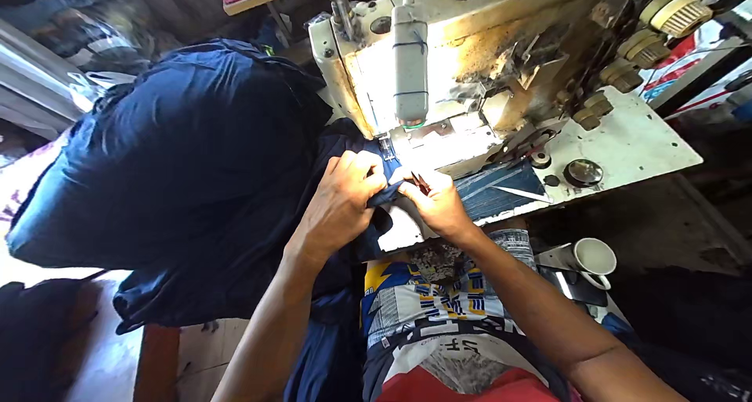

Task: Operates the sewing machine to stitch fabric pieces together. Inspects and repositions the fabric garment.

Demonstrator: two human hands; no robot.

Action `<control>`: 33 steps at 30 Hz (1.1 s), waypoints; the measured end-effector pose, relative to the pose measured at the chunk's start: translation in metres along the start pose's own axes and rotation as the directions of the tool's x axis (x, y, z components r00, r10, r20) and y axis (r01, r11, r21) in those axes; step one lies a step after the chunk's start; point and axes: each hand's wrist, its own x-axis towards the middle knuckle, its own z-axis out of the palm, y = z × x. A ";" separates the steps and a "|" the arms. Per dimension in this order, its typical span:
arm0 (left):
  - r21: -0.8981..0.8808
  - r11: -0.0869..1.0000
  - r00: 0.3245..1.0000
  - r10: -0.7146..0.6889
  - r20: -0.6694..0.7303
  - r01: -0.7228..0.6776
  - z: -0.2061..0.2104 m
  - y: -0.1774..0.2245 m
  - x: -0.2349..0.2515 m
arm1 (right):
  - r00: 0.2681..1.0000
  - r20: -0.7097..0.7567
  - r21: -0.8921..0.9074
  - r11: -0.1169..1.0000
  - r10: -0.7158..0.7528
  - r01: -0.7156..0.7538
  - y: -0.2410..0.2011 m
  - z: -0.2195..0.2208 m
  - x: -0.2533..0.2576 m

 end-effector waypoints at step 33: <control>0.010 0.997 0.989 -0.076 -0.128 0.078 0.041 0.046 -0.075 | 0.976 0.211 -0.033 0.998 -0.043 0.051 -0.027 -0.036 -0.093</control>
